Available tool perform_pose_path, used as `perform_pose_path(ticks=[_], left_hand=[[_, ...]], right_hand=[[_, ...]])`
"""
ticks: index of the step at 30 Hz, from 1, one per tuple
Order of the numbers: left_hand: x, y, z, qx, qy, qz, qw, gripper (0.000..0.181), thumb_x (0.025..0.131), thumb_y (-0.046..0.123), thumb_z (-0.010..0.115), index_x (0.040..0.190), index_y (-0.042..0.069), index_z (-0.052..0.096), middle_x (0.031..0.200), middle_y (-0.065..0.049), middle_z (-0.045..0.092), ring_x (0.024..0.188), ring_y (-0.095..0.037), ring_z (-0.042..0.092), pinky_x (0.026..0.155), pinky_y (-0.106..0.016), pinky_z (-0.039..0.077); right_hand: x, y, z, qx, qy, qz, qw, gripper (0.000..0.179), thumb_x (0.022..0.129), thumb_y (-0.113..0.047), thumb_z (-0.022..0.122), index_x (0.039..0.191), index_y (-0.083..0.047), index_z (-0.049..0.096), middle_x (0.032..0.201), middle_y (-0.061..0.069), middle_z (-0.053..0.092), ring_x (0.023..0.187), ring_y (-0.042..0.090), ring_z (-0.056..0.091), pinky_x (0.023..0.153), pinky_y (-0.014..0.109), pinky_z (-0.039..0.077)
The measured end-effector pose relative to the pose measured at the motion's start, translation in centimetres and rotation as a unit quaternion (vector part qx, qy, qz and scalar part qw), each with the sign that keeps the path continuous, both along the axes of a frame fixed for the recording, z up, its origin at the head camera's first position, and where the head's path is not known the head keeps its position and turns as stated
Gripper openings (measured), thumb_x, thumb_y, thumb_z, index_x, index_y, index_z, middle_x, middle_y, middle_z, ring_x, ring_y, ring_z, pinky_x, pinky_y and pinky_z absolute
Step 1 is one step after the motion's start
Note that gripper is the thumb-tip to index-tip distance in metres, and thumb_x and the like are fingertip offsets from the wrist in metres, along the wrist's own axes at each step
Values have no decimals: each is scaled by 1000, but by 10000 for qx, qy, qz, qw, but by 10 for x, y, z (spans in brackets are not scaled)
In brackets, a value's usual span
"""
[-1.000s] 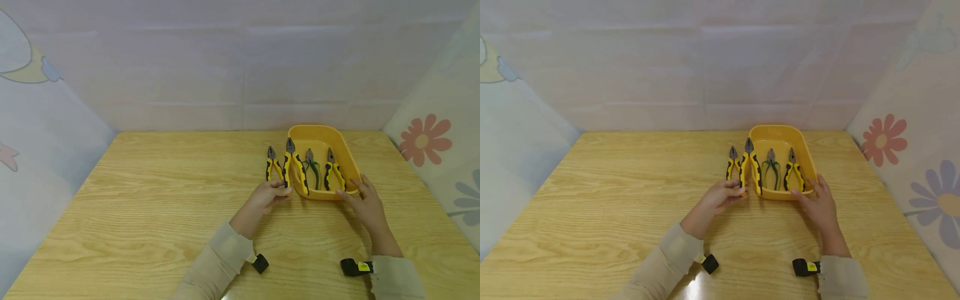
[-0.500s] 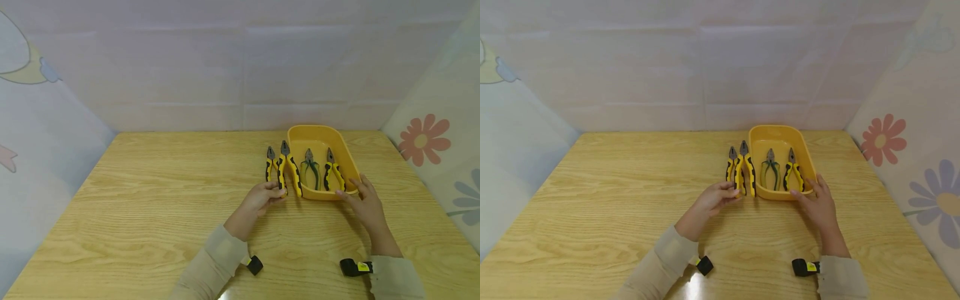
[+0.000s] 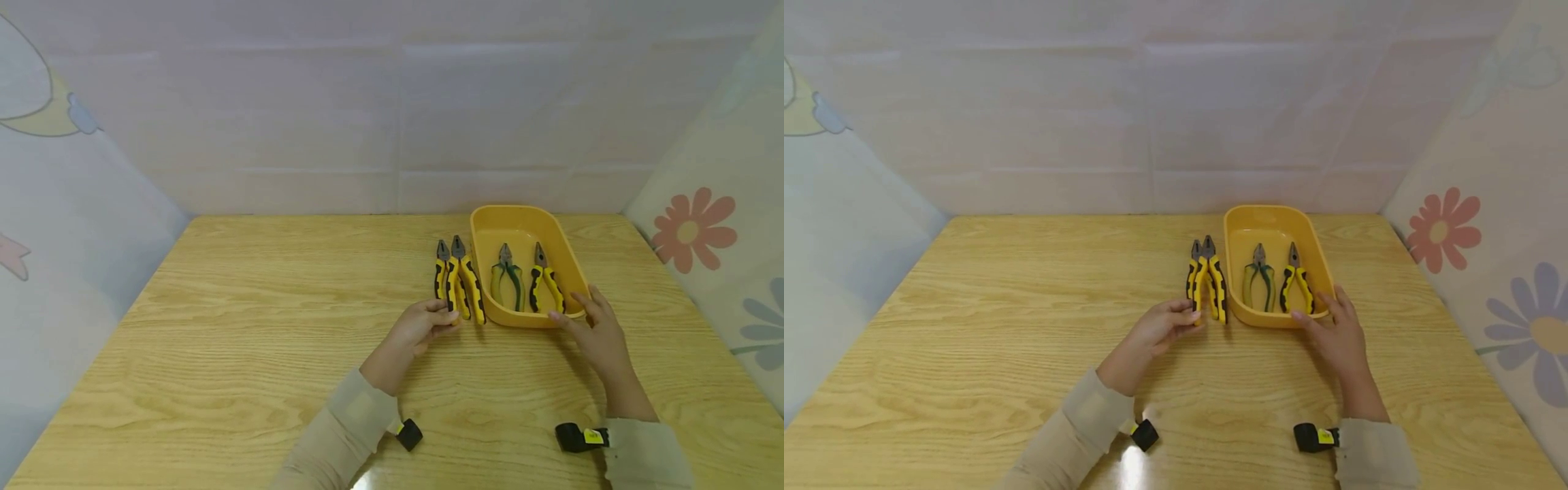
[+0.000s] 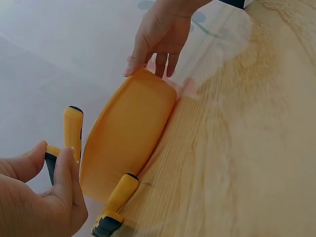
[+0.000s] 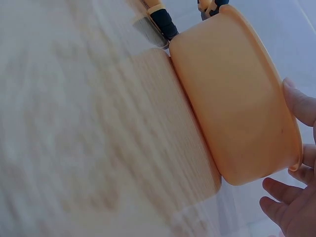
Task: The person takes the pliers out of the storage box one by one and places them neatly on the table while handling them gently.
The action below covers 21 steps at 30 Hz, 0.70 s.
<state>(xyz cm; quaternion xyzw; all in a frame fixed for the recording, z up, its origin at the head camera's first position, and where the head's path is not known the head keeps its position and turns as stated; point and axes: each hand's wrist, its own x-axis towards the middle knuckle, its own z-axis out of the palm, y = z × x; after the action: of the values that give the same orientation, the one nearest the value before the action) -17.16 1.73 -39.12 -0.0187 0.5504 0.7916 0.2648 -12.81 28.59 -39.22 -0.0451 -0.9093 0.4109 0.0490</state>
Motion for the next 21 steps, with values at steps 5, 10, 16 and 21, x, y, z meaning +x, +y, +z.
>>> perform_pose_path(ticks=[5,10,16,21], left_hand=[[-1,-4,-2,-36,-82,71,9999,48,83,-4,52,126,-12,32,127,-26,34,104,-36,46,84,-34,41],[-3,-8,-3,-129,-189,196,9995,46,83,-5,52,125,-11,34,125,-24,38,103,-35,47,82,-32,42],[-4,-15,-6,-207,-108,124,9997,44,84,-5,51,124,-12,35,123,-25,38,104,-35,46,83,-32,42],[-5,-19,-9,-154,-96,110,9998,43,84,-5,50,124,-12,36,121,-25,40,105,-35,45,83,-32,42]], right_hand=[[1,-1,0,-44,-37,-74,10000,74,84,-40,52,134,4,21,142,15,-6,120,48,12,89,58,21],[-1,-1,-2,-9,-139,-177,9997,76,83,-44,51,134,3,21,143,12,-6,121,45,13,90,56,22],[0,-2,1,-109,-73,-137,9998,72,84,-38,52,133,5,22,142,15,-5,121,46,12,91,56,20],[1,-3,4,-143,-100,-145,9997,72,84,-37,52,133,5,22,142,15,-5,121,45,12,91,56,20]])
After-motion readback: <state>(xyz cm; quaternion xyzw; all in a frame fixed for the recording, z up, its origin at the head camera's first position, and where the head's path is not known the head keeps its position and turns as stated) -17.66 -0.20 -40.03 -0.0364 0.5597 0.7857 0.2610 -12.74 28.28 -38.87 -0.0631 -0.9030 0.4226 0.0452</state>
